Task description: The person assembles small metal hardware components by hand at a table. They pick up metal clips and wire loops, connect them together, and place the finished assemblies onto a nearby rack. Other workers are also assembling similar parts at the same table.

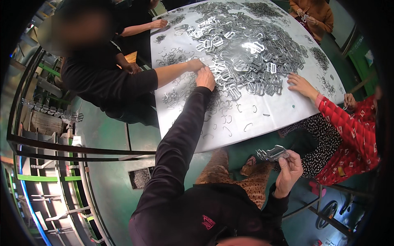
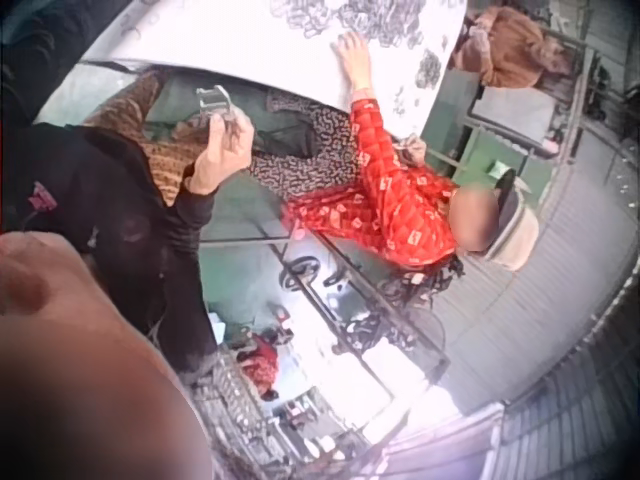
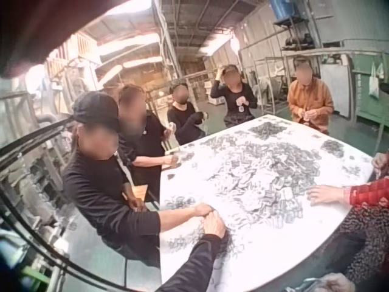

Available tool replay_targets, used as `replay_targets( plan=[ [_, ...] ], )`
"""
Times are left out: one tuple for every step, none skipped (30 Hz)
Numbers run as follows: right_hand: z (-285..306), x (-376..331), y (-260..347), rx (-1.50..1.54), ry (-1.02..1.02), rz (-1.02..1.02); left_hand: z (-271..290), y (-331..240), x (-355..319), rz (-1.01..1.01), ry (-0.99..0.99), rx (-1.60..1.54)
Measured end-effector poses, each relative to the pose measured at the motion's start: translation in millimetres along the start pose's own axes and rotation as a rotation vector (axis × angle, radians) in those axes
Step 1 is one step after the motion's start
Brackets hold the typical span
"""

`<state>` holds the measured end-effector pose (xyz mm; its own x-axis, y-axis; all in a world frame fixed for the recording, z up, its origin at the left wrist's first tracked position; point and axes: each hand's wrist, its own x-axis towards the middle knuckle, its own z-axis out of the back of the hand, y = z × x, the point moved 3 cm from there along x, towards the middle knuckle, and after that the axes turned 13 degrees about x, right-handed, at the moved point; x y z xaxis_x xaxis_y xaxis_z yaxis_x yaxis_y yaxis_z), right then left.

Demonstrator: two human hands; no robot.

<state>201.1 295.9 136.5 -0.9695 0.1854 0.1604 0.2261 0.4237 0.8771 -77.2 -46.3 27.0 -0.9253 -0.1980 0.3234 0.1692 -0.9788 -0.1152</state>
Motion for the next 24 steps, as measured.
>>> replay_targets(
  plan=[
    [-1.1, -1.5, 0.1, -0.019, -0.002, -0.021, 14.1, -5.1, -5.1, -0.055, -0.129, -0.033],
    [-1.8, -3.3, 0.5, -0.034, 0.006, -0.026, 26.8, -11.9, -12.7, -0.087, -0.139, -0.163],
    [-2.0, -5.4, 0.6, -0.054, -0.002, -0.029, 41.3, -19.8, -21.4, -0.114, -0.11, -0.298],
    [-2.3, -7.9, -0.8, -0.034, 0.004, -0.066, 57.3, -29.2, -30.9, -0.125, -0.037, -0.425],
    [-1.5, -9.7, -2.9, -0.023, -0.013, -0.088, 71.8, -42.6, -45.9, -0.135, 0.111, -0.583],
    [0.3, -11.0, -5.4, -0.028, -0.042, -0.106, 86.8, -58.1, -68.1, -0.142, 0.275, -0.752],
    [1.7, -12.7, -8.0, -0.052, -0.039, -0.105, 104.2, -73.9, -92.4, -0.154, 0.368, -0.916],
    [3.1, -14.0, -12.5, -0.002, -0.055, -0.139, 123.3, -88.7, -118.3, -0.197, 0.423, -1.12],
    [3.9, -14.6, -16.0, -0.036, -0.052, -0.116, 139.8, -101.2, -141.4, -0.207, 0.484, -1.178],
    [4.5, -14.8, -19.0, -0.072, -0.054, -0.094, 155.2, -112.3, -162.2, -0.237, 0.524, -1.249],
    [5.6, -16.0, -22.2, -0.066, -0.067, -0.091, 166.8, -120.4, -182.7, -0.195, 0.585, -1.295],
    [6.0, -16.5, -24.7, -0.051, -0.075, -0.085, 177.6, -126.9, -198.4, -0.179, 0.609, -1.347],
    [6.3, -17.5, -25.6, -0.055, -0.082, -0.056, 187.4, -132.7, -207.5, -0.299, 0.532, -1.23],
    [7.0, -18.5, -25.6, -0.041, -0.098, -0.05, 196.0, -138.3, -213.8, -0.441, 0.405, -1.121],
    [7.2, -18.4, -25.9, -0.047, -0.124, -0.046, 201.8, -143.9, -217.7, -0.565, 0.251, -1.008],
    [7.5, -19.2, -24.4, -0.023, -0.134, -0.021, 201.3, -148.9, -219.9, -0.571, 0.223, -0.986],
    [7.6, -18.2, -22.9, -0.053, -0.152, 0.001, 199.9, -152.6, -221.6, -0.565, 0.186, -0.961],
    [8.0, -17.5, -21.0, -0.105, -0.168, 0.031, 197.6, -155.5, -224.7, -0.559, 0.155, -0.921],
    [7.9, -16.5, -19.7, -0.149, -0.176, 0.04, 195.4, -158.4, -225.6, -0.577, 0.088, -0.948],
    [7.2, -15.4, -19.8, -0.192, -0.18, 0.036, 190.3, -160.5, -227.6, -0.559, 0.109, -0.942],
    [6.3, -13.9, -20.4, -0.195, -0.172, 0.044, 185.2, -163.1, -229.5, -0.546, 0.108, -0.944],
    [4.2, -11.8, -21.9, -0.202, -0.139, 0.06, 180.3, -164.4, -230.3, -0.538, 0.088, -0.948],
    [2.6, -10.5, -23.4, -0.225, -0.128, 0.077, 175.3, -165.0, -230.7, -0.524, 0.099, -0.978],
    [0.9, -8.7, -24.7, -0.248, -0.113, 0.103, 171.1, -163.9, -230.1, -0.52, 0.099, -1.014]
  ],
)
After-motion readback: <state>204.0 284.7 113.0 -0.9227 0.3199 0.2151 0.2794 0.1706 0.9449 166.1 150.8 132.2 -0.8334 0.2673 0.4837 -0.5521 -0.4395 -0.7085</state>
